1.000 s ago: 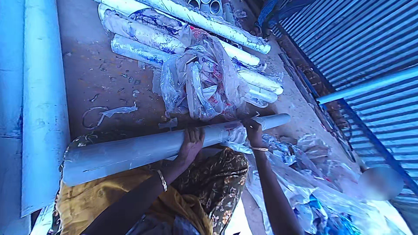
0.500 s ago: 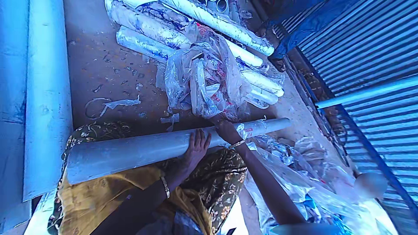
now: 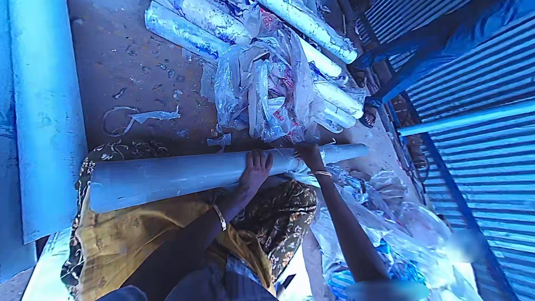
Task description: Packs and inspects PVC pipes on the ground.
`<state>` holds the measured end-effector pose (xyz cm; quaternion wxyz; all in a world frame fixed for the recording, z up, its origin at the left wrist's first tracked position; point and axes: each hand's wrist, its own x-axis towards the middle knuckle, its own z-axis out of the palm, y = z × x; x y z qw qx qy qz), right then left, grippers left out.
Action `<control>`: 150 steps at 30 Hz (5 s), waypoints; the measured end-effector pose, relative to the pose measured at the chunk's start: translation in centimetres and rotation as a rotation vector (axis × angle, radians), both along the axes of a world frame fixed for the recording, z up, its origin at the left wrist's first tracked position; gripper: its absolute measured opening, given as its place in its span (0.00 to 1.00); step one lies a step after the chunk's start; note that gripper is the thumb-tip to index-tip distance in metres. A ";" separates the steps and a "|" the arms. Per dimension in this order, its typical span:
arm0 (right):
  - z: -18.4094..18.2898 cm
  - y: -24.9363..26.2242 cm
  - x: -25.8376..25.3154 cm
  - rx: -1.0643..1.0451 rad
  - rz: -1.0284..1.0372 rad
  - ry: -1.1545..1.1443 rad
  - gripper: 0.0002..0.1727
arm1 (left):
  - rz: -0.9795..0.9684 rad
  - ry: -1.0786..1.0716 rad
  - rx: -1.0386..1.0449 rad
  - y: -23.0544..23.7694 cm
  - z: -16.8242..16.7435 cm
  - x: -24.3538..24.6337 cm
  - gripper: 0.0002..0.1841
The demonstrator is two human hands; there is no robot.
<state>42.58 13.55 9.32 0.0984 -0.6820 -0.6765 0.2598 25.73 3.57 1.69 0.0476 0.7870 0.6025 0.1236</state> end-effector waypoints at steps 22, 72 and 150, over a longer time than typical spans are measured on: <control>-5.1 -3.7 -1.2 0.466 0.186 -0.445 0.15 | -0.052 0.059 -0.455 4.4 2.8 -1.9 0.51; 0.7 0.2 18.8 0.493 -0.629 0.194 0.21 | -0.027 -0.159 -0.784 14.3 1.9 -6.8 0.52; -8.7 -0.5 -2.1 0.083 -1.349 1.382 0.45 | -0.850 0.630 -0.290 17.9 7.6 15.7 0.12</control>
